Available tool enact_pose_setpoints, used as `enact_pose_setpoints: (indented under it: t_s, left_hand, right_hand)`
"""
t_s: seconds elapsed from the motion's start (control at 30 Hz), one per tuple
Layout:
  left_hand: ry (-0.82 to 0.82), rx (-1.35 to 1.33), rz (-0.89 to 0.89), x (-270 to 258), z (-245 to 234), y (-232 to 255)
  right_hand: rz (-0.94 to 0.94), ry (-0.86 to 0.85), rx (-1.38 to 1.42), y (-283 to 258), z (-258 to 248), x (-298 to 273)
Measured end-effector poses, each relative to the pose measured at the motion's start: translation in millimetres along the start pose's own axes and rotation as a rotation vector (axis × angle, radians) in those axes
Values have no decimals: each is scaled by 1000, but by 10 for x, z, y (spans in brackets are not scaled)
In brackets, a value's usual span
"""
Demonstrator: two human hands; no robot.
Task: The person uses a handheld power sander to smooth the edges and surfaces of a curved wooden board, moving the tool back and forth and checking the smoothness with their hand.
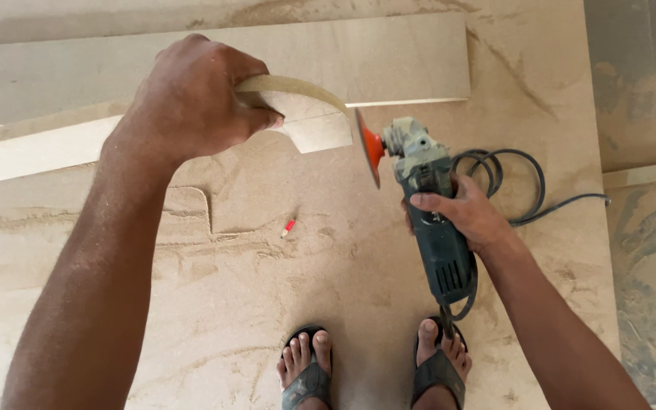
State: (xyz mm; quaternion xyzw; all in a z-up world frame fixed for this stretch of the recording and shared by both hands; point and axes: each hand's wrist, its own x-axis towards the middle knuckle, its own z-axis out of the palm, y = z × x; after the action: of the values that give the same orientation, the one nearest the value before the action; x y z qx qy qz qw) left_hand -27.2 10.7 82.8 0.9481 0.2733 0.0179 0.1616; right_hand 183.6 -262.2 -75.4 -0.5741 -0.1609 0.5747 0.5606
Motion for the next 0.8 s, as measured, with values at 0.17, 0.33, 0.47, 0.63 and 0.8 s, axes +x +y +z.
enact_pose_setpoints:
  t_s: [0.17, 0.33, 0.47, 0.63, 0.8]
  left_hand:
    - [32, -6, 44, 9, 74, -20]
    - [40, 28, 70, -14, 68, -25]
    - [37, 6, 47, -44, 42, -39]
    - [81, 30, 97, -61, 14, -39]
    - [-62, 34, -16, -64, 106, 8]
  right_hand:
    - [-64, 19, -93, -212, -29, -16]
    - [-91, -35, -174, -251, 1, 10]
    - [-59, -14, -86, -91, 21, 25]
    - [13, -17, 38, 136, 14, 75]
    - [-78, -14, 90, 182, -52, 75]
